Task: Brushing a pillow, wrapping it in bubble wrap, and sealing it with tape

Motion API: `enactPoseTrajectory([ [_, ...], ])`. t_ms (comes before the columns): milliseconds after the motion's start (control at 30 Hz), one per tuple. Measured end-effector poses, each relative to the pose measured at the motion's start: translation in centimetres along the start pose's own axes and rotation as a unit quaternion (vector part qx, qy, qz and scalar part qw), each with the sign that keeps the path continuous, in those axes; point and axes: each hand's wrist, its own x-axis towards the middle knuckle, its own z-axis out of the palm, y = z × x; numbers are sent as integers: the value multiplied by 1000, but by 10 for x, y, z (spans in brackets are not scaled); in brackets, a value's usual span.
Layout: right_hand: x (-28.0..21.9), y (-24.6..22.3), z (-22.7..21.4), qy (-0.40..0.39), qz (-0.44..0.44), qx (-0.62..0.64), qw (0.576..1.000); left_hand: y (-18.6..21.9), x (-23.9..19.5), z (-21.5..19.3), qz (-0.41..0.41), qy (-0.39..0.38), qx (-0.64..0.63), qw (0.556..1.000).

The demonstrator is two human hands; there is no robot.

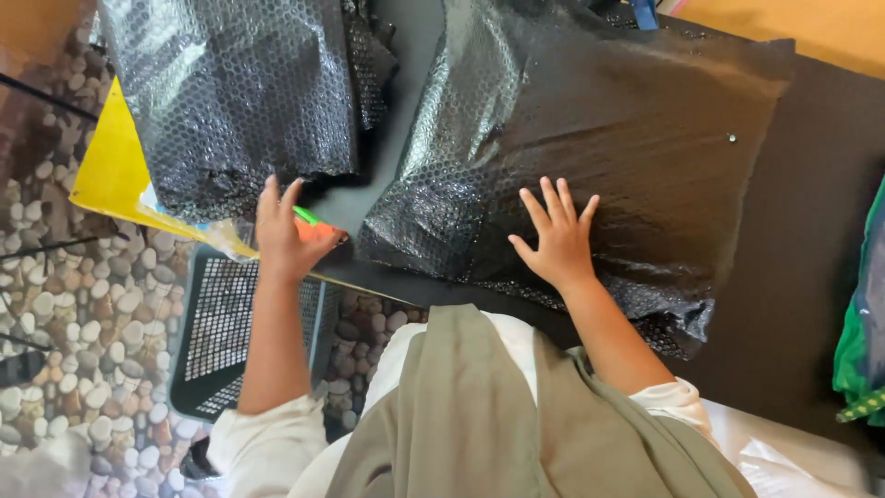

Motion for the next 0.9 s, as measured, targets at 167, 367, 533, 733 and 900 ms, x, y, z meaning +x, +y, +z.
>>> enactPoseTrajectory([
  [167, 1, -7, 2, 11, 21, -10, 1000, -56, -35, 3, -134, -161, 76, 975],
  [367, -1, -24, 1, 34, 46, -7, 998, -81, -46, 34, -166, -134, 60, 975],
  [533, -16, -31, 0, 48, 82, -11, 995, -105, -46, 36, -160, -126, 72, 976],
  [733, -25, -47, -15, 60, 135, 46, 988, -85, -29, 10, -141, -230, 104, 957],
  [900, -16, -50, -40, 92, 143, 168, 971, -40, -16, -30, -203, -201, -39, 958],
])
